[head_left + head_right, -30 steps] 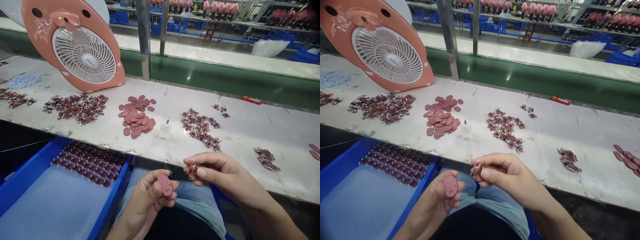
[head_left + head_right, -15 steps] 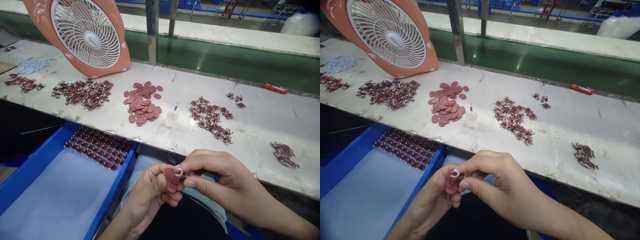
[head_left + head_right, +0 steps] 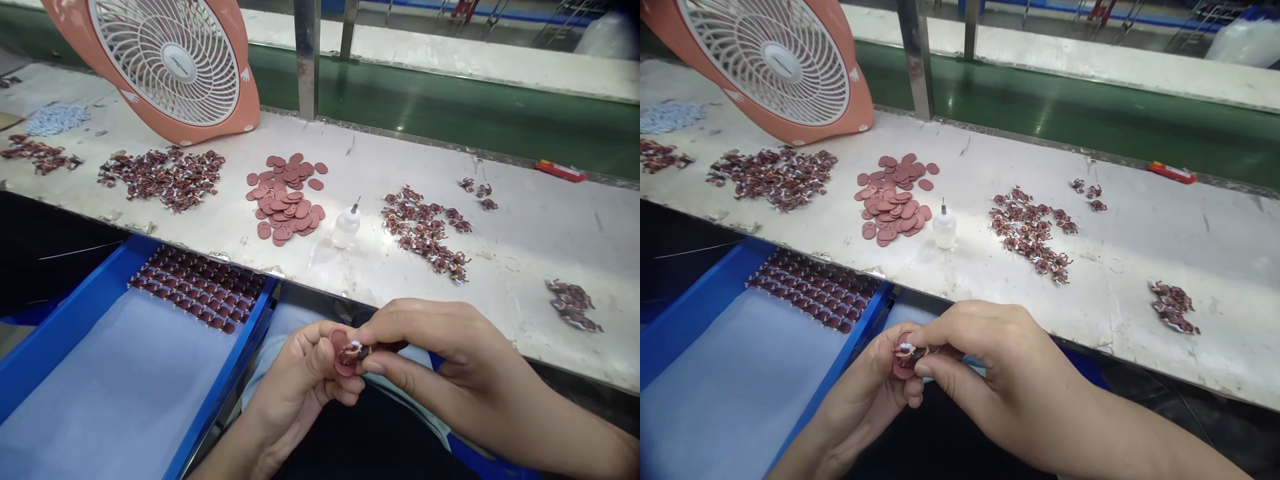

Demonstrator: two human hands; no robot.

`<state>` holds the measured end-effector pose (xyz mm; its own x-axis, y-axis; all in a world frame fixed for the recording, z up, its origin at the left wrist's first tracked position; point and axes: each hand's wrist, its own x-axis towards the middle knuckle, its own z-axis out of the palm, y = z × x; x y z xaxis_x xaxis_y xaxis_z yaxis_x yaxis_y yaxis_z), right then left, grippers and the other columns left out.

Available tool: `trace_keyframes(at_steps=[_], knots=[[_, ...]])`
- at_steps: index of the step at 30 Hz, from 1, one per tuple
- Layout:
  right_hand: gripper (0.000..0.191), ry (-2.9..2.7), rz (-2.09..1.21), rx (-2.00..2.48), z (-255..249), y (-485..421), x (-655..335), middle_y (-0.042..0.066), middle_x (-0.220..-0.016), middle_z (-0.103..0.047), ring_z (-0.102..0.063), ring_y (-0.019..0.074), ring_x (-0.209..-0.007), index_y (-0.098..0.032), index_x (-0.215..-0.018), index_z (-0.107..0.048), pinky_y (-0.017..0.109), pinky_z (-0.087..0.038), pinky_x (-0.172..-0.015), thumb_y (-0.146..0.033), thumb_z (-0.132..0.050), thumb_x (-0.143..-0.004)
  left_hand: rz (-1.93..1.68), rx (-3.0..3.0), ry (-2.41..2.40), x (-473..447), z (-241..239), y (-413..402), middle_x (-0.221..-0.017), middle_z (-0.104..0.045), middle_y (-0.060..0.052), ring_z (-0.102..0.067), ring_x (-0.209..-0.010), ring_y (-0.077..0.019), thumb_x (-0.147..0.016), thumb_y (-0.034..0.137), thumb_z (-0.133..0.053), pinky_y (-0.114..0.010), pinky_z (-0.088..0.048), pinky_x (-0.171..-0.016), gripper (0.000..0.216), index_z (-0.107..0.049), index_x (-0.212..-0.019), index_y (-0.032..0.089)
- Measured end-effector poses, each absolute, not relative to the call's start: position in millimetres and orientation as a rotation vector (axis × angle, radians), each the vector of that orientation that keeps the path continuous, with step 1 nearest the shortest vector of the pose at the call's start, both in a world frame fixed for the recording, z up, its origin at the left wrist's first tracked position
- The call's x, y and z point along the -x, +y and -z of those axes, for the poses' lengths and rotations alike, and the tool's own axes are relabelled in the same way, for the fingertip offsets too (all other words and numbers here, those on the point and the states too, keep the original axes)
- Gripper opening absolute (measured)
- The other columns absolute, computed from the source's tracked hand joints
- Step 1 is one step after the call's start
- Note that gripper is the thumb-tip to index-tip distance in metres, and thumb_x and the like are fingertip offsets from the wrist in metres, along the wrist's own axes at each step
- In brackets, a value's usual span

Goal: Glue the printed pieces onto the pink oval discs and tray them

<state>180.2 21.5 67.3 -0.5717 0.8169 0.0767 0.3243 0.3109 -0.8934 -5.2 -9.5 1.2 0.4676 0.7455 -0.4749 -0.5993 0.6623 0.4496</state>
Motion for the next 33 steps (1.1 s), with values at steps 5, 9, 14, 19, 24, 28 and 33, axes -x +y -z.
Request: trace_keyframes(at_steps=[5,9,14,19,24,28,33], knots=[[0.015,-1.979,-1.231,1.032,-64.7,21.2,-175.0,-0.004,-0.087,-0.073,-0.067,0.0076,-0.078,-0.024,-0.095,-0.067,0.015,-0.050,-0.073,-0.010,-0.063,-0.091,-0.837,-0.219,0.716,4.8,-0.3,-8.8,-0.065,-0.070,0.001,-0.064,-0.052,-0.0071,-0.070,0.045,-0.080,-0.015,-0.055,-0.053,0.032,-0.071,-0.076,0.015],[0.017,-1.963,-1.200,1.081,-61.8,21.3,-175.5,-0.002,-0.085,-0.072,-0.067,0.0097,-0.074,-0.025,-0.098,-0.070,0.018,-0.052,-0.067,-0.011,-0.065,-0.089,-0.825,-0.220,0.739,5.0,-0.8,-8.8,-0.067,-0.070,0.000,-0.064,-0.053,-0.0070,-0.070,0.045,-0.079,-0.015,-0.054,-0.053,0.032,-0.070,-0.076,0.015],[0.025,-1.983,-1.212,1.075,-63.3,21.7,-177.6,-0.004,-0.086,-0.072,-0.067,0.0089,-0.075,-0.029,-0.104,-0.070,0.018,-0.052,-0.067,-0.010,-0.064,-0.089,-0.806,-0.209,0.743,5.0,-0.7,-9.2,-0.066,-0.069,0.001,-0.063,-0.053,-0.0070,-0.070,0.045,-0.079,-0.015,-0.053,-0.053,0.032,-0.069,-0.076,0.015],[0.019,-2.035,-1.194,1.088,-65.7,23.1,-177.5,-0.005,-0.086,-0.072,-0.067,0.0076,-0.075,-0.026,-0.099,-0.068,0.017,-0.051,-0.068,-0.011,-0.063,-0.090,-0.809,-0.196,0.745,4.6,0.2,-9.0,-0.065,-0.069,0.001,-0.064,-0.053,-0.0069,-0.070,0.045,-0.080,-0.014,-0.053,-0.052,0.032,-0.070,-0.076,0.015],[0.019,-2.148,-1.144,1.071,-68.3,24.8,-177.6,-0.004,-0.088,-0.072,-0.068,0.0090,-0.079,-0.025,-0.100,-0.066,0.018,-0.052,-0.072,-0.010,-0.062,-0.089,-0.813,-0.175,0.745,4.5,1.1,-9.0,-0.064,-0.069,0.002,-0.062,-0.051,-0.0063,-0.068,0.044,-0.081,-0.014,-0.052,-0.051,0.032,-0.070,-0.078,0.016],[0.020,-2.164,-1.118,1.090,-70.4,25.2,-177.7,-0.004,-0.086,-0.072,-0.068,0.0101,-0.075,-0.026,-0.099,-0.067,0.020,-0.052,-0.068,-0.010,-0.063,-0.087,-0.824,-0.166,0.734,5.4,2.1,-9.7,-0.064,-0.068,0.002,-0.063,-0.051,-0.0066,-0.067,0.044,-0.082,-0.014,-0.052,-0.051,0.033,-0.069,-0.078,0.016],[0.018,-2.187,-1.102,1.079,-71.5,28.0,-174.6,-0.006,-0.083,-0.070,-0.066,0.0077,-0.072,-0.025,-0.095,-0.066,0.018,-0.050,-0.067,-0.010,-0.063,-0.088,-0.857,-0.167,0.721,7.1,2.1,-9.9,-0.065,-0.069,0.002,-0.064,-0.052,-0.0065,-0.069,0.042,-0.082,-0.014,-0.053,-0.052,0.029,-0.071,-0.079,0.016]])
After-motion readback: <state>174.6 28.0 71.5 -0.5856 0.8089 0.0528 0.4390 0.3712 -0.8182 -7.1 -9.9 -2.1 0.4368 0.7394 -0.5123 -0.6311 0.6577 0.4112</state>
